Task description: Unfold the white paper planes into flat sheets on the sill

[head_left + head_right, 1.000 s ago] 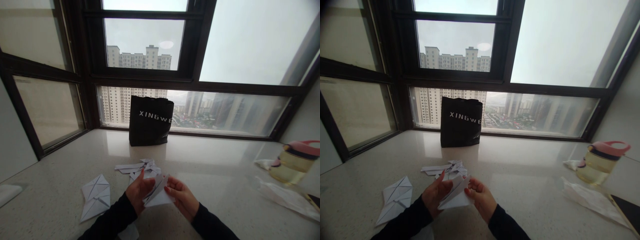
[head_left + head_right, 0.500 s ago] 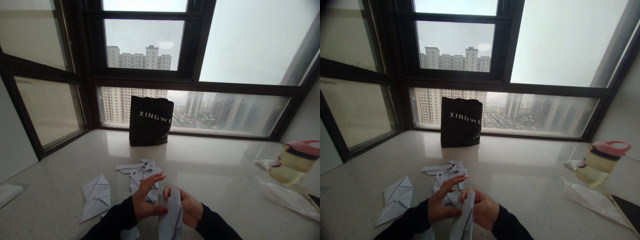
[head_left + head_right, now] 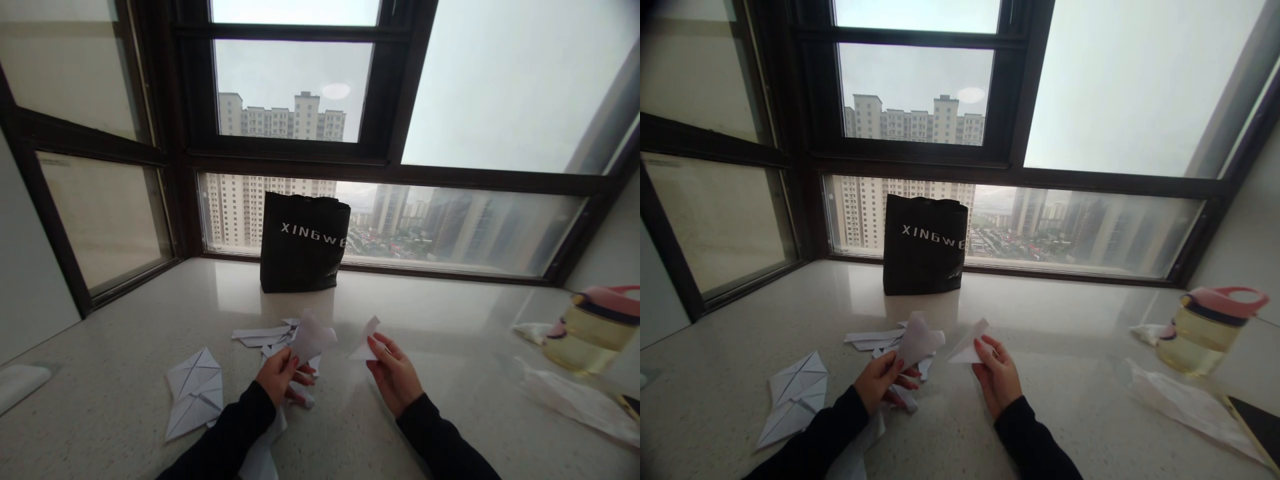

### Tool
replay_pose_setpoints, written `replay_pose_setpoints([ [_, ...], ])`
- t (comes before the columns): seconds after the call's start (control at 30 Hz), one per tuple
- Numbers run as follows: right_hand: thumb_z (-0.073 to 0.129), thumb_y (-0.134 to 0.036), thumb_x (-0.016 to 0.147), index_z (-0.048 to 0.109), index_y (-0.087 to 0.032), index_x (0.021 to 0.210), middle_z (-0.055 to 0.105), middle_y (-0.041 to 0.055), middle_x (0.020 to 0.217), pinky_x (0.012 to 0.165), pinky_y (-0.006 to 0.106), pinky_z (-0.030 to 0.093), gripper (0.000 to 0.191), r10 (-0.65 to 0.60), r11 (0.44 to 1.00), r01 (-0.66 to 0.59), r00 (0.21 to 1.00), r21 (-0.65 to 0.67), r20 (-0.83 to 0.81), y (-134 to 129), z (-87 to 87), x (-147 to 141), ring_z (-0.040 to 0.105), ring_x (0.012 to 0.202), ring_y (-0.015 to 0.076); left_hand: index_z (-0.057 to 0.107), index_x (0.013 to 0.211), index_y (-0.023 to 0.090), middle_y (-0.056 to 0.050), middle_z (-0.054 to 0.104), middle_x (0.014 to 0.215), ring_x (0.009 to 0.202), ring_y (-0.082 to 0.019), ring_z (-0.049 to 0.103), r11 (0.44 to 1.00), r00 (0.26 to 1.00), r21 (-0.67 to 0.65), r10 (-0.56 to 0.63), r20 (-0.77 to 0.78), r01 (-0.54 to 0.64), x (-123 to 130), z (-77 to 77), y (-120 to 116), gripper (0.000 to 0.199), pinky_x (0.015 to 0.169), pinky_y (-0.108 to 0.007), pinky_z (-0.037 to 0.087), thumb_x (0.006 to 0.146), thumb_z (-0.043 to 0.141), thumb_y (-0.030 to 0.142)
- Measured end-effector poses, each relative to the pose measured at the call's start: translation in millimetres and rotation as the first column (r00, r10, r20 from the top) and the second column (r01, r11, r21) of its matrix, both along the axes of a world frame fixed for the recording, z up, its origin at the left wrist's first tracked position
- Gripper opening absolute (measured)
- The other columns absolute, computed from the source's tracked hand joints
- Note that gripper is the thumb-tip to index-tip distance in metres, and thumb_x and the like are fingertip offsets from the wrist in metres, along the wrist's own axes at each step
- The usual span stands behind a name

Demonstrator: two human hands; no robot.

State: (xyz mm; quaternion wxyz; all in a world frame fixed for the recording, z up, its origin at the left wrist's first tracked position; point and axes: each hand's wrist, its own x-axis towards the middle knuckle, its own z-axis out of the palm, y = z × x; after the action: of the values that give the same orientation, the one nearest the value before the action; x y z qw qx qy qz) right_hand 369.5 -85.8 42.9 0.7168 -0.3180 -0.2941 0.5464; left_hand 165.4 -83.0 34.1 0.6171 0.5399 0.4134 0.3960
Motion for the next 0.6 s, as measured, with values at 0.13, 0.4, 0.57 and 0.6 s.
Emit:
replay_pose_setpoints([
  [0.13, 0.068, -0.027, 0.058, 0.045, -0.019, 0.076, 0.055, -0.0046, 0.06, 0.032, 0.019, 0.039, 0.03, 0.01, 0.993, -0.052, 0.935, 0.11, 0.355, -10, 0.1, -14, 0.049, 0.038, 0.0084, 0.051, 0.089, 0.014, -0.01, 0.06, 0.089, 0.081, -0.022, 0.058, 0.989, 0.98, -0.062, -0.126, 0.156, 0.137, 4, -0.6, -7, 0.045, 0.064, -0.029, 0.045, 0.051, 0.065, 0.033],
  [0.4, 0.061, -0.036, 0.065, 0.044, -0.021, 0.081, 0.05, -0.0029, 0.055, 0.035, 0.026, 0.039, 0.028, -0.108, 0.99, 0.003, 0.643, 0.139, 0.758, -18, -17.4, -23, 0.047, 0.037, 0.0129, 0.061, 0.088, 0.013, -0.005, 0.064, 0.084, 0.084, -0.021, 0.056, 0.913, 0.884, -0.121, -0.336, 0.325, 0.391, 8, 2.6, -16, 0.049, 0.08, -0.034, 0.036, 0.043, 0.046, 0.004],
  [0.57, 0.061, -0.036, 0.065, 0.048, -0.02, 0.08, 0.051, -0.0018, 0.058, 0.04, 0.025, 0.038, 0.025, -0.164, 0.983, 0.038, 0.609, 0.179, 0.776, -18, -15.7, -21, 0.047, 0.044, 0.0133, 0.058, 0.093, 0.013, -0.009, 0.061, 0.09, 0.082, -0.021, 0.057, 0.899, 0.871, -0.122, -0.363, 0.33, 0.421, 5, 1.0, -14, 0.041, 0.077, -0.034, 0.038, 0.053, 0.057, 0.015],
  [0.6, 0.061, -0.035, 0.065, 0.049, -0.02, 0.079, 0.052, -0.0009, 0.061, 0.044, 0.026, 0.039, 0.024, -0.184, 0.98, 0.045, 0.593, 0.196, 0.784, -19, -14.2, -21, 0.048, 0.048, 0.0142, 0.058, 0.094, 0.012, -0.01, 0.061, 0.09, 0.081, -0.021, 0.058, 0.905, 0.883, -0.111, -0.364, 0.297, 0.411, 5, -0.2, -14, 0.038, 0.075, -0.033, 0.039, 0.057, 0.06, 0.021],
])
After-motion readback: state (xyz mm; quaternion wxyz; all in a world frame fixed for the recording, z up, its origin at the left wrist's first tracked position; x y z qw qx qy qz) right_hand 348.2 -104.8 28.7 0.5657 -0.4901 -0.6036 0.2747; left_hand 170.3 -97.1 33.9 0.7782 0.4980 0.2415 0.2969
